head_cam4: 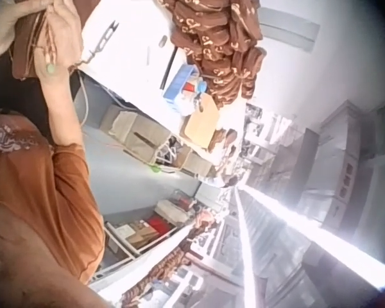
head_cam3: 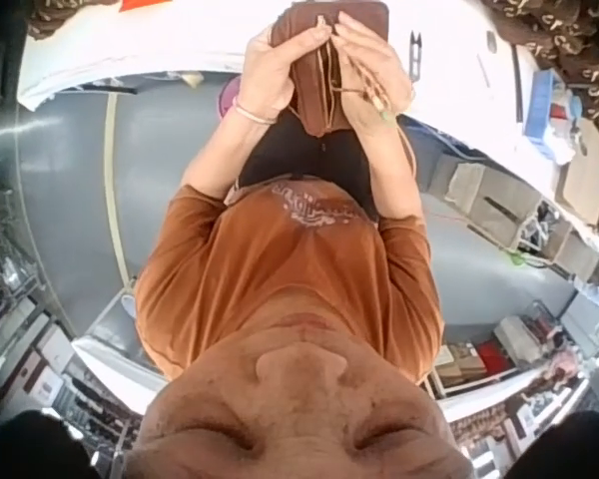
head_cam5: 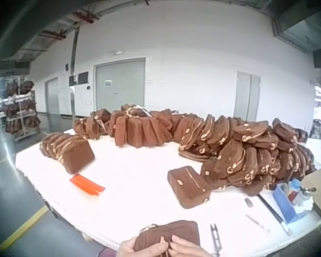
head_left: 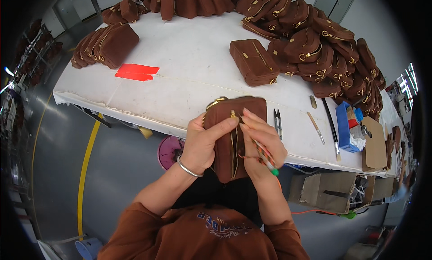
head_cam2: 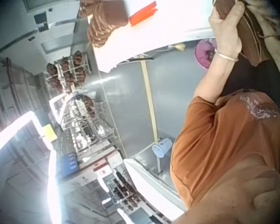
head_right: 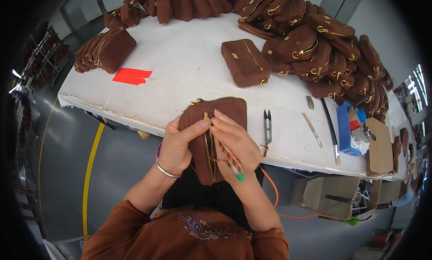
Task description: Inspecting leather bags and trimming loose threads with thread snips at a workshop station.
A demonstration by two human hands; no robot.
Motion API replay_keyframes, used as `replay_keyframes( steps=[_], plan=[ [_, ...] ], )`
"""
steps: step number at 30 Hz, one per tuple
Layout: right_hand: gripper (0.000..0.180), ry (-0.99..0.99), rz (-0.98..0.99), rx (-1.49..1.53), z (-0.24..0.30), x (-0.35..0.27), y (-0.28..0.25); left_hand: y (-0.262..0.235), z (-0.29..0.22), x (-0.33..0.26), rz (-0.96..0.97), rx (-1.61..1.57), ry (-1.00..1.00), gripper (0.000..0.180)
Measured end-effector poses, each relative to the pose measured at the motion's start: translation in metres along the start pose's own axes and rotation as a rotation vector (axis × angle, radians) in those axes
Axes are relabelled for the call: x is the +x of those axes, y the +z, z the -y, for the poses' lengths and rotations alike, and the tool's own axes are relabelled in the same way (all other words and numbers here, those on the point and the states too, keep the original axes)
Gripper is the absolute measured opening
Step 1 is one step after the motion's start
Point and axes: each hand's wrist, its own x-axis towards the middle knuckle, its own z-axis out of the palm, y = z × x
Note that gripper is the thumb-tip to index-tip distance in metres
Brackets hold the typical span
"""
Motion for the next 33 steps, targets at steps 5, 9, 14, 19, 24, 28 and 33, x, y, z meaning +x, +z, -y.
replay_keyframes(
  steps=[5, 9, 14, 19, 24, 28, 33],
  plan=[
    [0.017, 0.312, -0.183, 0.224, 0.029, -0.003, -0.022, -0.036, -0.019, 0.036, -0.173, -0.203, 0.067, 0.033],
    [0.013, 0.803, -0.169, 0.414, 0.022, -0.039, -0.033, -0.047, -0.011, 0.03, -0.199, -0.252, -0.075, 0.038],
    [0.018, 1.189, -0.079, 0.544, 0.019, -0.066, -0.021, -0.031, 0.006, 0.006, -0.04, -0.116, -0.225, 0.039],
    [0.019, 1.204, -0.076, 0.572, 0.01, -0.072, -0.016, -0.033, 0.011, 0.004, -0.028, -0.056, -0.215, 0.041],
    [0.017, 1.212, -0.041, 0.561, 0.009, -0.07, -0.017, -0.04, 0.016, -0.002, -0.011, -0.086, -0.203, 0.041],
    [0.017, 1.211, -0.046, 0.572, 0.01, -0.072, -0.019, -0.042, 0.02, -0.004, 0.033, -0.107, -0.176, 0.041],
    [0.017, 1.168, -0.062, 0.617, 0.007, -0.077, -0.017, -0.051, 0.025, -0.006, 0.074, -0.086, -0.145, 0.042]
  ],
)
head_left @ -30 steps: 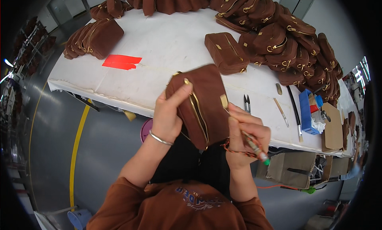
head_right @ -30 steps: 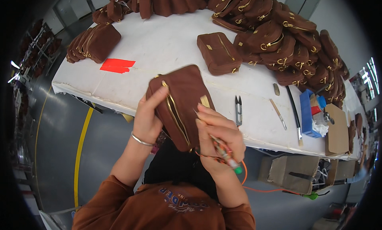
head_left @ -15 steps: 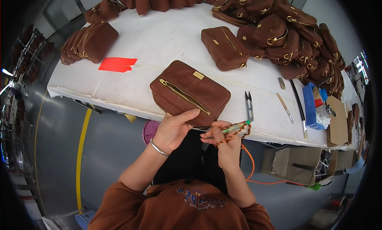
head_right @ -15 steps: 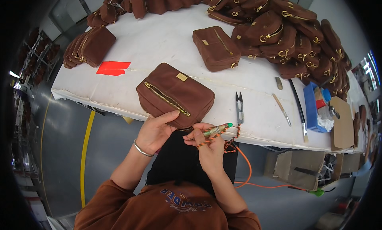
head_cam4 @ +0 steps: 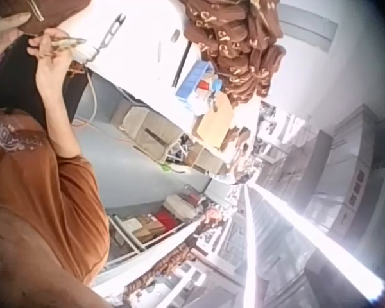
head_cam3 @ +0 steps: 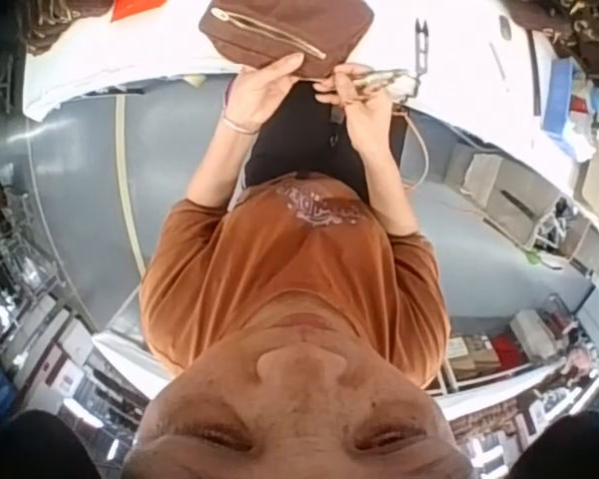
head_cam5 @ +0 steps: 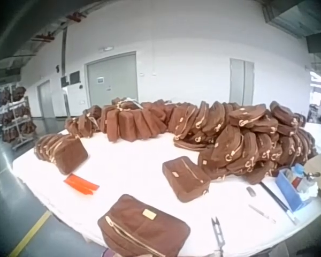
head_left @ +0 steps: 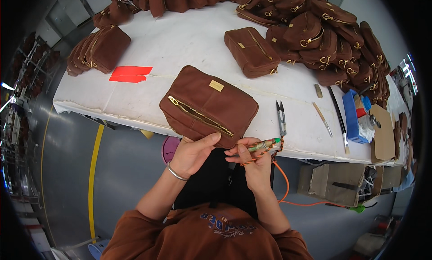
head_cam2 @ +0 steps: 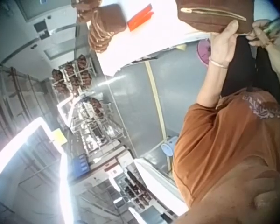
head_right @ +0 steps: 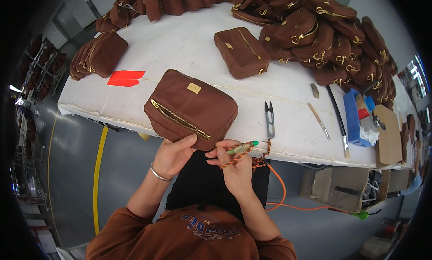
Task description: Inspecting leather bags and trimming loose threads with thread snips at a workshop station.
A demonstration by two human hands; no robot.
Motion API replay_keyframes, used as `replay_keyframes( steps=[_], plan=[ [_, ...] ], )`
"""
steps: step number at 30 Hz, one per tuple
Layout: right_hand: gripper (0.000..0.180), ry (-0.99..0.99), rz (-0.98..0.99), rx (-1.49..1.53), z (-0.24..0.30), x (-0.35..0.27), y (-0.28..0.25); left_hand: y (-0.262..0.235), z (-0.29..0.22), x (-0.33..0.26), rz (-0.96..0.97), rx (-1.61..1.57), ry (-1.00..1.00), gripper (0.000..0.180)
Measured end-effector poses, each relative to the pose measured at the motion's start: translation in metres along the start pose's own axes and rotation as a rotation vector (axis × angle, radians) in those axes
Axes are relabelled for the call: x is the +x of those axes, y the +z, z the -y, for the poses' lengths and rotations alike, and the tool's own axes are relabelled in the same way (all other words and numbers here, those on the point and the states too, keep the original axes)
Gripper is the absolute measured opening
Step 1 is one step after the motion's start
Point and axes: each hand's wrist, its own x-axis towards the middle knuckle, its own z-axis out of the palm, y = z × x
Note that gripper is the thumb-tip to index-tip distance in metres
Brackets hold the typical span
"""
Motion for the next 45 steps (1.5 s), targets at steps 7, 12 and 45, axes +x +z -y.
replay_keyframes(
  steps=[7, 12, 45],
  plan=[
    [0.023, 0.12, 0.052, -0.048, 0.009, -0.005, 0.005, 0.017, 0.002, -0.002, -0.052, -0.085, 0.131, 0.04],
    [0.024, 0.08, -0.098, 0.011, 0.012, -0.002, 0.025, 0.024, 0.026, -0.01, -0.103, 0.033, 0.063, 0.027],
    [0.013, 0.116, 0.337, -0.386, 0.071, 0.041, -0.018, 0.039, -0.049, 0.02, 0.521, 1.538, 0.487, 0.023]
  ],
)
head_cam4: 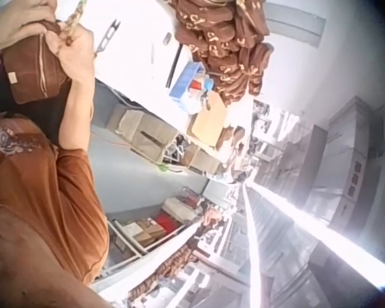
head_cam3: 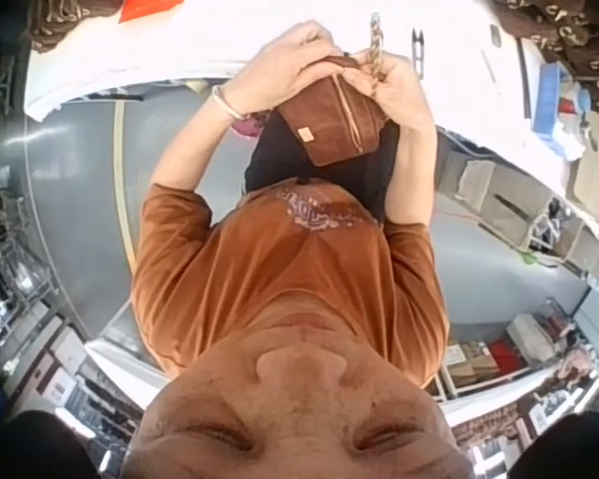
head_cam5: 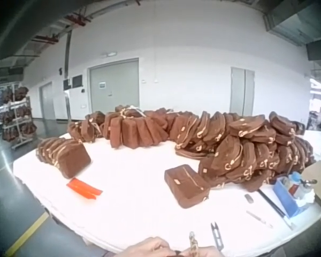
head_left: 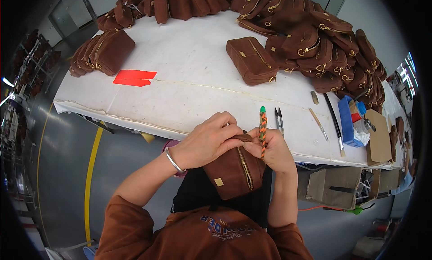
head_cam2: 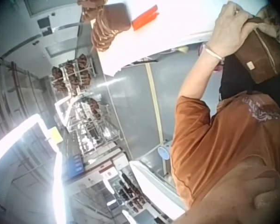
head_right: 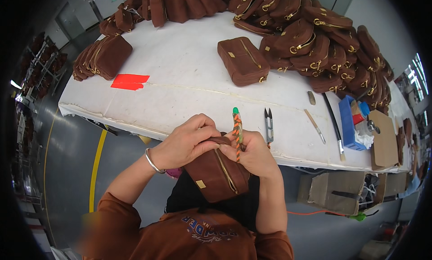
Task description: Inspecting leather bags and trimming loose threads with thread snips at a workshop station.
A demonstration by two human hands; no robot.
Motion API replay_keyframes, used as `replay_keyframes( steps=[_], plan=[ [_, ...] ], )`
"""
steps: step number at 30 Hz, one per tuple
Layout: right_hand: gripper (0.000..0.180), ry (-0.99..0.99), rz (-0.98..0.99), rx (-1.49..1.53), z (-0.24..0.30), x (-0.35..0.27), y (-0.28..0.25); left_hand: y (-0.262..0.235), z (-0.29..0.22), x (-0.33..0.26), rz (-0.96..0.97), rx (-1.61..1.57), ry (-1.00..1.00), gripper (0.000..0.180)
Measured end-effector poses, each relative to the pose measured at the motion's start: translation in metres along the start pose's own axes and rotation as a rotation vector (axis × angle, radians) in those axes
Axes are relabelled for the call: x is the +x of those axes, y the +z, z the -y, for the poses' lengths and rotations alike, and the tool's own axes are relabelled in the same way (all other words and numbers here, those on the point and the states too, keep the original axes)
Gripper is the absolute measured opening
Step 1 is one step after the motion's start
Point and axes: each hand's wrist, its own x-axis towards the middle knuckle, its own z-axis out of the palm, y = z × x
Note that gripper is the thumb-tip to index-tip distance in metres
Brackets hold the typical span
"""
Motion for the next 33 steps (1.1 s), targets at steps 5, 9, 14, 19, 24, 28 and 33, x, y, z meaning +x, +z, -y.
replay_keyframes(
  steps=[5, 9, 14, 19, 24, 28, 33],
  plan=[
    [0.012, -0.015, -0.002, -0.275, -0.005, 0.004, -0.007, 0.002, 0.011, 0.0, -0.002, -0.142, -0.025, 0.016],
    [0.016, 0.011, -0.146, -0.007, 0.009, -0.001, -0.003, -0.008, 0.016, -0.003, 0.076, -0.428, -0.156, 0.021],
    [0.027, -0.259, -0.219, 0.487, 0.015, -0.013, 0.002, -0.009, 0.007, -0.002, 0.104, -0.763, -0.439, 0.029],
    [0.027, -0.384, -0.146, 0.436, 0.008, -0.022, 0.013, -0.012, -0.001, -0.001, 0.148, -0.882, -0.519, 0.031],
    [0.015, -0.351, -0.207, 0.371, 0.012, -0.026, 0.025, -0.013, -0.004, -0.002, 0.218, -0.857, -0.525, 0.033],
    [0.011, -0.31, -0.273, 0.305, 0.015, -0.028, 0.03, -0.012, -0.007, -0.003, 0.218, -0.846, -0.532, 0.034],
    [0.011, -0.315, -0.279, 0.24, 0.016, -0.029, 0.031, -0.012, -0.007, -0.002, 0.239, -0.806, -0.518, 0.034]
  ],
)
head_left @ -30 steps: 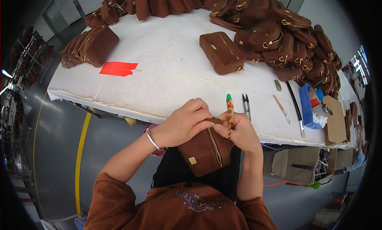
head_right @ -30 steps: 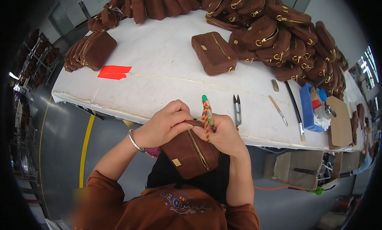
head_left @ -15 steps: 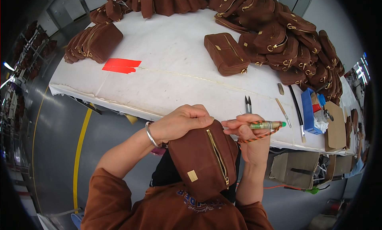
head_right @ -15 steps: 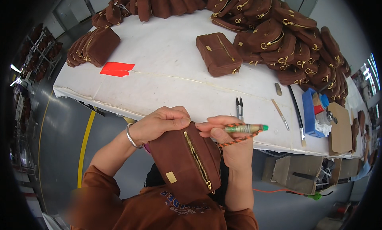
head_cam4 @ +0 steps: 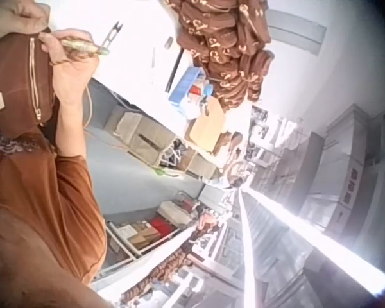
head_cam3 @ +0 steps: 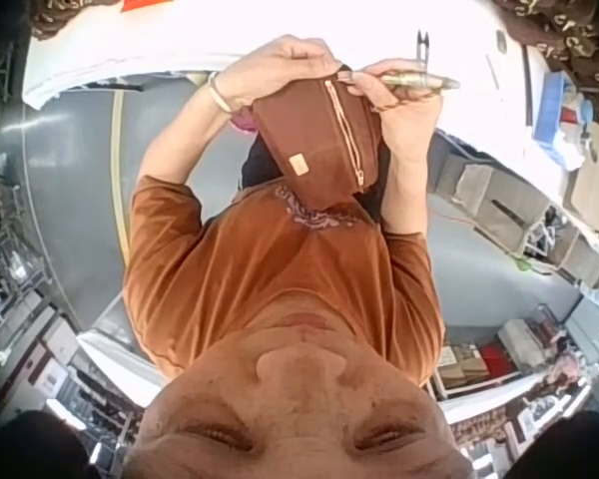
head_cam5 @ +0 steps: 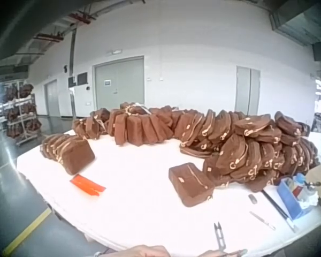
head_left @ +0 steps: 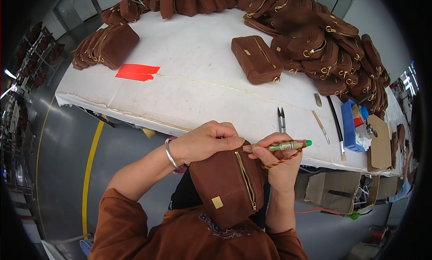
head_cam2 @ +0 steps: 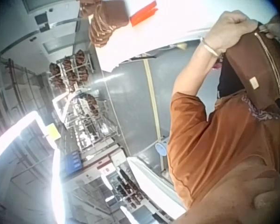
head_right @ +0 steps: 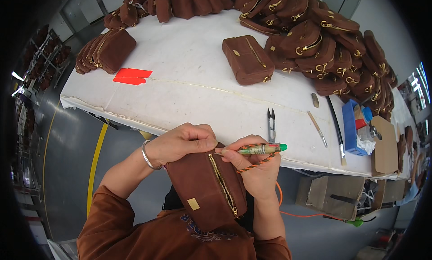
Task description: Inspecting leather bags and trimming loose threads with thread snips at a workshop station.
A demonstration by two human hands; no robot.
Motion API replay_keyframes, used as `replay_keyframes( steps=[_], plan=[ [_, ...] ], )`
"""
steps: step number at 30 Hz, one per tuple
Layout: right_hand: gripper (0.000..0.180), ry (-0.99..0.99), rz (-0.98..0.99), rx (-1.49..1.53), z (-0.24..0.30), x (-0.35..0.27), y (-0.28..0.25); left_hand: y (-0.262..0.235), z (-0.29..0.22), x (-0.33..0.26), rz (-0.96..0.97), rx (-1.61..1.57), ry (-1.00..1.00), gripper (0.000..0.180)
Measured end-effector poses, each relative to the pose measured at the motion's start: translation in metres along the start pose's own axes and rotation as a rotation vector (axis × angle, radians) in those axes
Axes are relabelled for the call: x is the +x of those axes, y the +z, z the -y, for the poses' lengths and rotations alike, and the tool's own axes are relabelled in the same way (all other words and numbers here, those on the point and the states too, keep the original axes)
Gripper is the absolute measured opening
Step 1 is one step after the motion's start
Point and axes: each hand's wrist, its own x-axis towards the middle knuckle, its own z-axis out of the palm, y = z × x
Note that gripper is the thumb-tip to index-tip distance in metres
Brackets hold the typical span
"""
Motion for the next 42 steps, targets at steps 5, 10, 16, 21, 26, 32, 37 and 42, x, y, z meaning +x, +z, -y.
replay_keyframes(
  steps=[5, 10, 16, 21, 26, 32, 37, 42],
  plan=[
    [0.011, -0.001, 0.0, -0.063, 0.001, -0.002, 0.0, 0.002, 0.002, 0.0, 0.008, -0.02, 0.016, 0.033],
    [0.011, -0.008, 0.013, -0.063, -0.001, -0.002, -0.001, 0.002, 0.004, 0.001, 0.012, -0.019, 0.006, 0.033],
    [0.011, -0.011, -0.013, -0.13, 0.0, -0.005, 0.001, 0.003, 0.005, 0.001, 0.006, -0.041, 0.005, 0.032],
    [0.012, -0.095, 0.006, -0.152, -0.006, -0.005, -0.001, 0.004, 0.006, 0.001, 0.011, -0.072, -0.001, 0.031],
    [0.015, -0.42, 0.056, -0.485, -0.011, -0.005, 0.002, 0.002, 0.009, 0.002, -0.009, -0.114, -0.015, 0.029],
    [0.018, -0.954, 0.17, -0.859, -0.021, -0.001, 0.003, -0.002, 0.014, 0.002, -0.019, -0.126, -0.013, 0.023],
    [0.017, -1.027, 0.178, -0.91, -0.039, 0.019, 0.005, -0.005, 0.023, 0.011, -0.121, -0.304, -0.104, 0.017],
    [0.012, -0.645, 0.101, -0.512, -0.018, 0.018, 0.006, -0.02, 0.015, -0.006, -0.133, -0.344, 0.0, 0.022]
  ],
)
